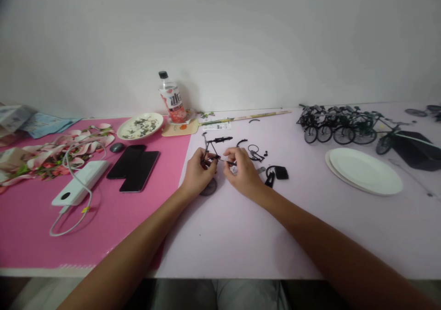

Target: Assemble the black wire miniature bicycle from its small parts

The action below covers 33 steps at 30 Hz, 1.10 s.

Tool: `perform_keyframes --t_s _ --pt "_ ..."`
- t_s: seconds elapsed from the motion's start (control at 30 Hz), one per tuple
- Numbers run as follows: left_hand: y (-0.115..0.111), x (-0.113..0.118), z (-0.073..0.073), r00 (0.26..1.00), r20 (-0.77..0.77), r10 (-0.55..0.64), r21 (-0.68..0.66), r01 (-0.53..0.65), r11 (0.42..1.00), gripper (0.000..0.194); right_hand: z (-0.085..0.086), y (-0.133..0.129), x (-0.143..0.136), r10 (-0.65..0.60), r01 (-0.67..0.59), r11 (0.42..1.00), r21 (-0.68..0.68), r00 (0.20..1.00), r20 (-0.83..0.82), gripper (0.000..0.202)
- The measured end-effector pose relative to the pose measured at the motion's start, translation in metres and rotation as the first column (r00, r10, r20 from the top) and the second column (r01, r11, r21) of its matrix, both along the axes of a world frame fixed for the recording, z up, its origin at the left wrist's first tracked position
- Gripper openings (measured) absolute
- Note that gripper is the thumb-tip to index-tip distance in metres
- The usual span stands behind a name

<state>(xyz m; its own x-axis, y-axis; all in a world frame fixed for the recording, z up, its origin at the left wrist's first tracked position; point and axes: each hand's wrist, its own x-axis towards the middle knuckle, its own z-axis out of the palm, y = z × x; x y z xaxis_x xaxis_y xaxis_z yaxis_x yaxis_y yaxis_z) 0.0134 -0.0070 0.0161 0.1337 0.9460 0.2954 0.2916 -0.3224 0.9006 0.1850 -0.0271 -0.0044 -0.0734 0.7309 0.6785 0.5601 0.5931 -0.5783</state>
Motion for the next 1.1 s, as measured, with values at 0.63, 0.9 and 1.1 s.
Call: perform_keyframes --t_s 0.63,0.9,1.1 --pt "0.015 0.0 0.002 0.919 0.39 0.063 -0.32 0.071 0.945 0.04 0.012 0.031 0.049 -0.264 0.267 0.963 -0.035 0.962 0.066 0.004" --pt "0.015 -0.005 0.01 0.905 0.417 0.087 -0.373 0.083 0.924 0.033 0.015 0.039 0.064 -0.292 0.294 0.953 -0.075 0.956 0.045 0.02" --pt "0.017 -0.008 0.01 0.897 0.433 0.091 -0.351 0.075 0.933 0.032 0.017 0.041 0.07 -0.403 0.406 0.911 -0.076 0.914 0.047 0.031"
